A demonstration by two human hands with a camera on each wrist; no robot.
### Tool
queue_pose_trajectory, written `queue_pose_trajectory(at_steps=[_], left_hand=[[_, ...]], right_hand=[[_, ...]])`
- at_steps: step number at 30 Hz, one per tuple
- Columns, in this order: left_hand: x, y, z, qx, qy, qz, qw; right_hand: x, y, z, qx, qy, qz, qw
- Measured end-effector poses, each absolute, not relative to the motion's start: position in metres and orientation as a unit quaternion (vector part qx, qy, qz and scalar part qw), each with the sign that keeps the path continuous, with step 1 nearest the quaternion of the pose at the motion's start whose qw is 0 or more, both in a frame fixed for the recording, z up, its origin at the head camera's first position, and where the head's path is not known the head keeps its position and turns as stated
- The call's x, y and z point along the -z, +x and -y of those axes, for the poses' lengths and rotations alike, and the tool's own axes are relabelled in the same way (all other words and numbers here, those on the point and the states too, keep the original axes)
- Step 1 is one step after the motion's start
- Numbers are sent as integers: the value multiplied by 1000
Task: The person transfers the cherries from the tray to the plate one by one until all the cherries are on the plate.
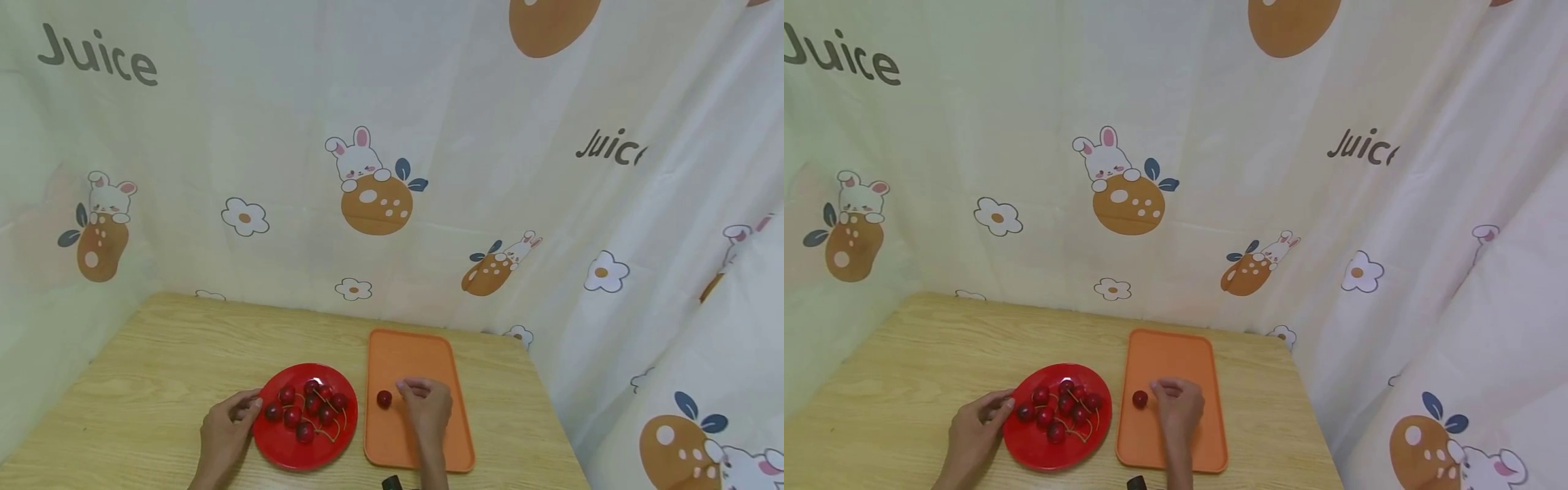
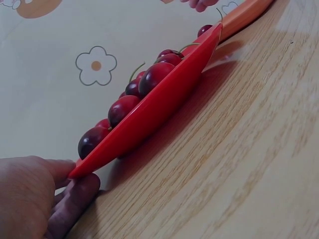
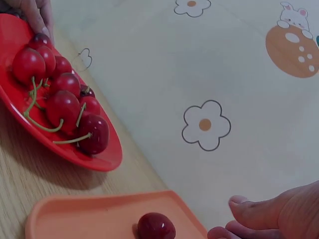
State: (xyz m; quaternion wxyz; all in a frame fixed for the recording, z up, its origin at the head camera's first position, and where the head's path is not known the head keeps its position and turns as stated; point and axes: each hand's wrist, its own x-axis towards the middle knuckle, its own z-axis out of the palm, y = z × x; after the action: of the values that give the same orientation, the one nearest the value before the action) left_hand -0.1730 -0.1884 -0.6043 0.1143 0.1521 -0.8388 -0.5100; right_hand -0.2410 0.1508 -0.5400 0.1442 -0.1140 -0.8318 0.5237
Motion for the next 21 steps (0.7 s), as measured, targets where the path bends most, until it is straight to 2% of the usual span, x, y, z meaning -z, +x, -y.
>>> queue_pose_trajectory(at_steps=[12,21], left_hand=[[607,-173,188,509,150,839,122],[609,-174,188,503,146,843,121]], right_hand=[[552,-241,-162,-489,-169,845,134],[557,-237,-164,-464,-166,862,115]])
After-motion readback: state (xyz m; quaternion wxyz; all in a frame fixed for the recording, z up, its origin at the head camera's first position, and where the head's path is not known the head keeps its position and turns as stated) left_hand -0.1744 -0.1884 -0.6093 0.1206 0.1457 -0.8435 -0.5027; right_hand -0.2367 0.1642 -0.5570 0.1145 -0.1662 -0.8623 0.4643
